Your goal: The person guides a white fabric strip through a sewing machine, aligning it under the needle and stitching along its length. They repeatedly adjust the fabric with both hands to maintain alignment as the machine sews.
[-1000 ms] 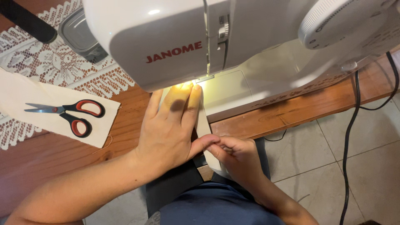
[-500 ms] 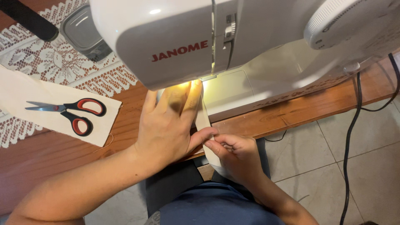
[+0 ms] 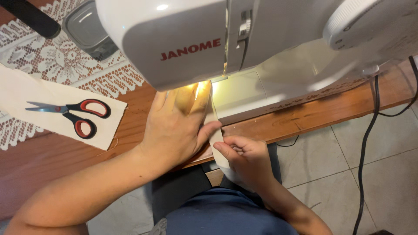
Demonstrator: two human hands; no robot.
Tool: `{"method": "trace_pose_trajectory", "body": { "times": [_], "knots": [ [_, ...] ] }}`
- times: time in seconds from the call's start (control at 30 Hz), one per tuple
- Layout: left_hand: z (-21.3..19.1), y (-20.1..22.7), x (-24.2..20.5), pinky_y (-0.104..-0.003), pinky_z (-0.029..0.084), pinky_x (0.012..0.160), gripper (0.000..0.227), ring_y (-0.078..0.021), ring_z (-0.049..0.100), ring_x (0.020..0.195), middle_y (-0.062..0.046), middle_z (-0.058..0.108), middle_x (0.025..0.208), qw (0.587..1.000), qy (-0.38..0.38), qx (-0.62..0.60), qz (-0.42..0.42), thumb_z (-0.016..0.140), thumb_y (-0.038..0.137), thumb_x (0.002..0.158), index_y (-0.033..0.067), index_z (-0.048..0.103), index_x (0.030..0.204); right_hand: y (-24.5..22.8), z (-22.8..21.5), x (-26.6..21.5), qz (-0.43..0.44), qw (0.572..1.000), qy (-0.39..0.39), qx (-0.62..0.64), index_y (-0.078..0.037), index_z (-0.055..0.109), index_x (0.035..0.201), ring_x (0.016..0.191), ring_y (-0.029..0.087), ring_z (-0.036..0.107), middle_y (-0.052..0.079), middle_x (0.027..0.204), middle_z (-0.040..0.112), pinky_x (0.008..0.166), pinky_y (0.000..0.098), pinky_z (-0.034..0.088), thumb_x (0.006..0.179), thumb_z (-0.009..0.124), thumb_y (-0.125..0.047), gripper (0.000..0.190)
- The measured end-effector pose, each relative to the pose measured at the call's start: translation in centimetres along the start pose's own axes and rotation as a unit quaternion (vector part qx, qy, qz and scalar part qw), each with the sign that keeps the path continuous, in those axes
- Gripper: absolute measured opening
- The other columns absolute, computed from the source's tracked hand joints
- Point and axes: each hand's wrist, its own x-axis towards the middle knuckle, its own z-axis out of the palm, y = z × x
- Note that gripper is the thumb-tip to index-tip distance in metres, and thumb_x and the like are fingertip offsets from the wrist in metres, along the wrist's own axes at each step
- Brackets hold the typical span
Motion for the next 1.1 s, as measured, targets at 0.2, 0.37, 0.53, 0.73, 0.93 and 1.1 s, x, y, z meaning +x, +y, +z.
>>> {"method": "trace_pose_trajectory", "body": {
  "times": [0.2,0.37,0.53,0.73,0.93,1.1],
  "knots": [
    [-4.0,0.8,-0.2,-0.058,0.045,0.094,0.039,-0.0445,0.052,0.104,-0.025,0.052,0.126,0.980,-0.047,-0.193,-0.025,0.059,0.027,0.101,0.0036,0.057,0.132,-0.6,-0.3,-0.2,0.123,0.991,-0.022,0.042,-0.013,0.083,0.077,0.055,0.002,0.037,-0.011,0.053,0.045,0.053,0.0208,0.034,0.081,0.085,-0.025,0.013],
    [-4.7,3.6,-4.1,-0.034,0.051,0.071,0.016,-0.0219,0.070,0.075,-0.004,0.074,0.085,0.913,-0.015,-0.340,-0.225,0.058,0.015,0.101,0.0078,0.070,0.093,-0.7,-0.6,-1.0,0.144,0.988,-0.005,0.058,-0.011,0.086,0.084,0.056,0.000,0.048,-0.010,0.057,0.061,0.055,0.0179,0.043,0.078,0.088,-0.019,0.010],
    [-1.1,7.0,-4.7,-0.037,0.060,0.092,0.033,-0.0236,0.076,0.109,-0.013,0.078,0.113,0.737,-0.061,-0.573,-0.352,0.059,0.022,0.099,0.0080,0.066,0.128,0.7,-0.1,-2.3,0.072,0.973,-0.030,0.218,-0.003,0.071,0.110,0.069,0.005,0.070,0.006,0.082,0.080,0.066,0.0190,0.060,0.083,0.082,-0.009,0.029],
    [0.2,9.7,-5.0,-0.039,0.062,0.086,0.030,-0.0192,0.072,0.101,-0.018,0.079,0.101,0.618,0.041,-0.692,-0.370,0.049,0.018,0.108,0.0005,0.072,0.117,1.5,0.3,-4.0,0.031,0.963,-0.010,0.267,0.003,0.062,0.107,0.058,0.006,0.065,0.012,0.077,0.074,0.051,0.0186,0.055,0.087,0.082,-0.004,0.029],
    [0.8,11.9,-6.5,-0.043,0.060,0.095,0.037,-0.0247,0.072,0.109,-0.022,0.076,0.112,0.551,0.063,-0.737,-0.387,0.043,0.023,0.111,-0.0025,0.069,0.120,2.3,0.1,-6.1,-0.078,0.995,0.026,0.064,-0.008,0.079,0.094,0.069,0.016,0.063,0.006,0.094,0.068,0.064,0.0291,0.056,0.085,0.087,-0.023,0.018],
    [1.8,13.4,-8.2,-0.048,0.056,0.101,0.043,-0.0323,0.067,0.117,-0.028,0.070,0.122,0.493,0.066,-0.781,-0.378,0.040,0.026,0.112,-0.0073,0.063,0.126,3.3,0.7,-7.5,-0.073,0.996,-0.005,0.059,-0.011,0.081,0.093,0.070,0.014,0.063,0.003,0.084,0.068,0.068,0.0279,0.054,0.087,0.084,-0.020,0.011]
  ]
}}
